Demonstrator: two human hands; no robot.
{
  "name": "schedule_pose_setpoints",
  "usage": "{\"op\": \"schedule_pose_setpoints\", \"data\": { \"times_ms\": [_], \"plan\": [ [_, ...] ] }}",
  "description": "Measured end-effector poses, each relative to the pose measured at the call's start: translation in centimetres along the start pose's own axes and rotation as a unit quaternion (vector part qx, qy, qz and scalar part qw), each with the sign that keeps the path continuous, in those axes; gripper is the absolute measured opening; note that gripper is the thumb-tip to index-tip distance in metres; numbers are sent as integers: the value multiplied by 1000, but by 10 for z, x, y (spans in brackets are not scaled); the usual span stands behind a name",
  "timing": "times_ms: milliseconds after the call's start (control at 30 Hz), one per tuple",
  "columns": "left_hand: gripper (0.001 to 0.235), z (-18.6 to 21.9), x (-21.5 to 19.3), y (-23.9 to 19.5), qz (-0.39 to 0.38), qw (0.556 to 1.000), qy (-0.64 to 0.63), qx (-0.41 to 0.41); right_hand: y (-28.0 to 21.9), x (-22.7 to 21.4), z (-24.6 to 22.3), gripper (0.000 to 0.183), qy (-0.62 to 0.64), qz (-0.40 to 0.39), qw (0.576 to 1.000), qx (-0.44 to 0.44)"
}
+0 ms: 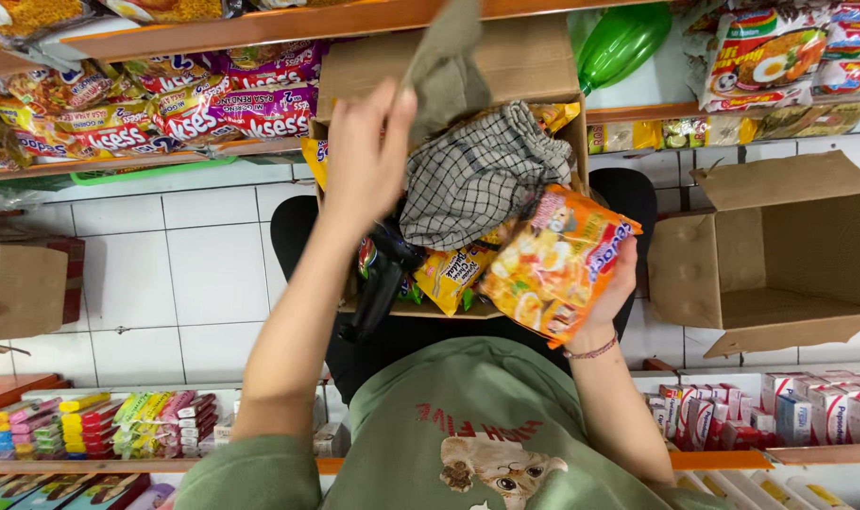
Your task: The person cleans the front edge of a grocery shelf with a cloth and then restocks instant noodle packets from a cardboard box onto the shelf using a barcode scanner.
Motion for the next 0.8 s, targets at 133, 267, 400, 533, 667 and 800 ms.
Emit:
{"op": "schedule_pose_setpoints", "data": {
  "times_ms": [133, 267, 400, 533, 667, 800],
  "plan": [
    [9, 70, 1, -90, 44, 970, -24, 239, 4, 26, 3, 96, -127, 42, 988, -80],
    [38, 97, 16, -129, 5, 956, -117, 268, 1, 42, 12, 105, -136, -46, 987, -74],
    [73, 103, 16, -129, 87, 959, -125, 240, -17, 24, 38, 111, -183, -79, 980, -6],
    [85, 104, 13, -135, 57, 974, -93, 198, -24, 16, 53, 111, -154, -31, 984, 79],
    [72, 104, 23, -145, 28, 967, -37, 249, -4, 69, 42, 108, -162, -156, 974, -37],
    [64, 103, 37, -174, -15, 950, 35, 309, 5, 81, 21, 96, -113, -71, 989, -68]
  ]
}}
Point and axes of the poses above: each hand's wrist, its own y-axis towards the middle knuckle, its own x-axis out of the palm, z = x × y, the point moved 5 cm from there along y, towards the middle knuckle, and after that the axes turned 2 degrees about y, right-handed, at the moved point
